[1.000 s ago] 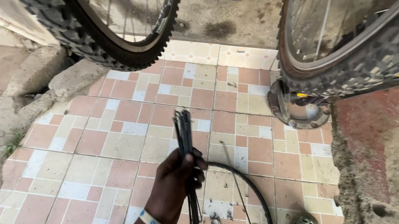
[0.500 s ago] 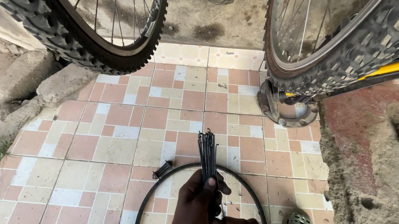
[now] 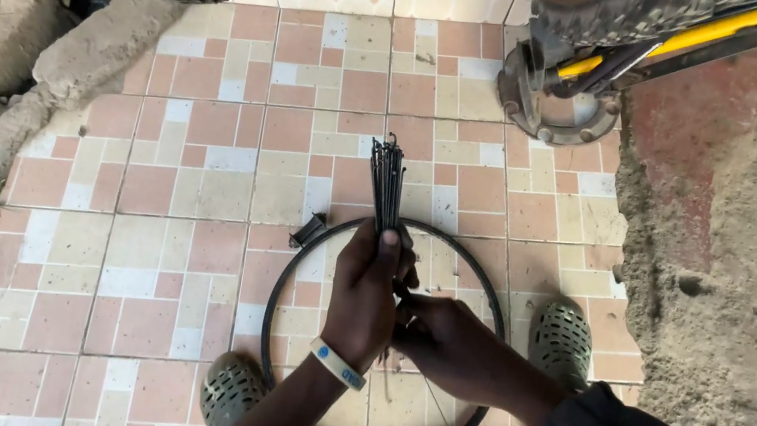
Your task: The person sits on a tiled floor and sorts a bundle of bicycle spokes by hand. They separate the spokes into smaller groups, manipulate them to align the ends, and place them onto a bicycle rim lying on the floor.
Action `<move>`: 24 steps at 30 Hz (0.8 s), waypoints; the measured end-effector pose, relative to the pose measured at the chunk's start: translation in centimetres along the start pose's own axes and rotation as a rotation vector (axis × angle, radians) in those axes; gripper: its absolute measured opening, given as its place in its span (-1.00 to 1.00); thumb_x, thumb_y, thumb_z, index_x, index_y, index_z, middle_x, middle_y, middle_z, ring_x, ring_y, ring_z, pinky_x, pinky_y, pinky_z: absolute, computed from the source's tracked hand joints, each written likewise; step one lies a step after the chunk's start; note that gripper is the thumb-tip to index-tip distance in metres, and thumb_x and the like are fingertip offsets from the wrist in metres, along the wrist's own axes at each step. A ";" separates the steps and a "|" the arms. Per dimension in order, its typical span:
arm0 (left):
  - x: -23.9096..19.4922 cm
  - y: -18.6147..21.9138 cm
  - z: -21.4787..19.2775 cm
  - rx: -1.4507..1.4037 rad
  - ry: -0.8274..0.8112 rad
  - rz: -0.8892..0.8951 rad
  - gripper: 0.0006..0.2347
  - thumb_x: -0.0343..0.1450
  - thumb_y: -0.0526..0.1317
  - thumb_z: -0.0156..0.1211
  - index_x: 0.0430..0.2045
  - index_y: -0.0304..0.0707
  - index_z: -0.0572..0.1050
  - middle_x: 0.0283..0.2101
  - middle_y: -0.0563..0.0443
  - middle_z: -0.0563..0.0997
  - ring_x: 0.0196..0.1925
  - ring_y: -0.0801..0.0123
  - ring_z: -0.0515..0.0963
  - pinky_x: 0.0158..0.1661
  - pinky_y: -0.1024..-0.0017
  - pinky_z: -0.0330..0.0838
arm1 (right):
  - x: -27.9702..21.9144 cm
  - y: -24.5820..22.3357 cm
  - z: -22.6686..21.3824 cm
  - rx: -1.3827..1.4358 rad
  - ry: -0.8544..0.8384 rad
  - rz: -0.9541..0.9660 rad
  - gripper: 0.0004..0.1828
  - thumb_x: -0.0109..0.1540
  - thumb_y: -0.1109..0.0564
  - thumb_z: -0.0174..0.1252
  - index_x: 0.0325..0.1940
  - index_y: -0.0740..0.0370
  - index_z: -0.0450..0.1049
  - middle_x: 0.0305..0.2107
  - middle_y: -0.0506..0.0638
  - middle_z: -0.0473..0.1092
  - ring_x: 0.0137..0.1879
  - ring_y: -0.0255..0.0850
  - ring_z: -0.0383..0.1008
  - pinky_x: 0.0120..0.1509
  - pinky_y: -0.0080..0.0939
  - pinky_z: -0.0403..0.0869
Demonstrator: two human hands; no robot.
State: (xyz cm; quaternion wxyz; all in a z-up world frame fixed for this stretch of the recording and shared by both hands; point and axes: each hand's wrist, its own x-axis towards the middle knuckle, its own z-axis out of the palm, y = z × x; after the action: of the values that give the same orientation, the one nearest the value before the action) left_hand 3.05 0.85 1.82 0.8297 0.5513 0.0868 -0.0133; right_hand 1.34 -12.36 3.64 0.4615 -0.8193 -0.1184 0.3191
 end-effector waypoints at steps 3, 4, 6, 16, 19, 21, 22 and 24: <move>-0.7 1.0 0.0 0.199 -0.008 0.060 -0.78 0.60 -0.18 -0.18 -0.46 -0.18 0.30 -0.60 0.15 0.26 -0.59 0.50 0.21 -0.59 0.46 0.21 | -1.2 -2.8 -2.0 -0.158 -0.304 0.368 -0.39 0.04 -0.21 0.44 0.09 -0.02 0.46 -0.49 -0.13 0.24 -0.38 -0.30 0.22 -0.23 -0.31 0.22; -0.6 0.8 -0.1 0.198 -0.014 0.054 -0.78 0.60 -0.18 -0.18 -0.46 -0.18 0.30 -0.60 0.15 0.26 -0.59 0.50 0.21 -0.59 0.46 0.21 | -1.1 0.5 -1.0 -0.154 -0.302 0.374 -0.39 0.04 -0.21 0.44 0.09 -0.02 0.46 -0.49 -0.13 0.24 -0.38 -0.30 0.22 -0.23 -0.31 0.22; -0.2 0.3 -0.1 0.049 0.027 -0.138 -0.70 0.59 -0.12 -0.04 -0.57 -0.10 0.20 -0.60 0.21 0.11 -0.58 0.57 0.03 -0.59 0.50 -0.09 | -0.7 7.2 1.0 -0.346 -0.477 0.423 -0.42 0.06 -0.29 0.45 -0.06 0.08 0.48 -0.07 0.00 0.48 -0.09 -0.18 0.47 -0.06 -0.17 0.42; -3.0 -8.3 -3.0 0.806 -0.170 -0.295 -0.69 0.36 0.07 0.22 -0.67 -0.12 0.51 -0.65 0.15 0.49 -0.50 0.43 0.48 -0.39 0.31 0.35 | -5.2 62.5 6.2 -1.048 -0.373 0.525 -0.54 0.27 -0.05 -0.15 0.11 0.15 0.50 0.08 0.16 0.42 0.26 0.21 0.40 0.38 0.35 0.33; -2.7 -11.4 -3.2 0.854 -0.172 -0.251 -0.69 0.36 0.12 0.14 -0.59 -0.01 0.67 -0.50 0.11 0.73 -0.35 0.34 0.73 -0.29 0.28 0.47 | -4.9 57.5 3.6 -0.830 -0.381 0.614 -0.62 0.16 0.04 -0.07 -0.11 0.11 0.61 -0.15 0.09 0.53 0.01 0.06 0.55 0.16 -0.02 0.52; -4.3 -11.5 -2.6 0.929 -0.169 -0.530 -0.75 0.38 0.05 0.09 -0.54 -0.02 0.63 -0.47 0.14 0.72 -0.36 0.30 0.67 -0.29 0.27 0.43 | -6.1 50.4 3.6 -0.827 -0.509 0.779 -0.47 0.34 0.07 -0.25 0.37 0.10 0.36 0.33 0.07 0.28 0.48 0.01 0.25 0.57 -0.02 0.25; -4.6 -13.7 -3.5 0.932 -0.175 -0.541 -0.75 0.38 0.05 0.09 -0.54 -0.02 0.63 -0.47 0.14 0.72 -0.36 0.30 0.67 -0.29 0.27 0.43 | -5.8 49.3 3.6 -0.818 -0.517 0.785 -0.47 0.34 0.07 -0.25 0.37 0.10 0.36 0.33 0.07 0.28 0.48 0.01 0.25 0.57 -0.02 0.25; -5.0 -17.7 -4.8 1.293 -0.443 -0.400 -0.76 0.51 0.03 0.04 -0.46 -0.03 0.48 -0.33 -0.09 0.66 -0.29 -0.11 0.64 -0.36 -0.02 0.48 | -5.6 46.8 3.0 -0.859 -0.452 0.806 -0.38 0.32 -0.01 -0.23 0.48 0.09 0.21 0.42 0.10 0.15 0.54 0.08 0.16 0.62 0.06 0.18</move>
State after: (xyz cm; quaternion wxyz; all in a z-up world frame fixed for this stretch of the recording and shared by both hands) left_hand -4.56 -2.04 -15.41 0.3161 0.8910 -0.0098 -0.3258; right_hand -9.61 -38.61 -34.08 -0.1016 -0.8241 -0.0127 0.5571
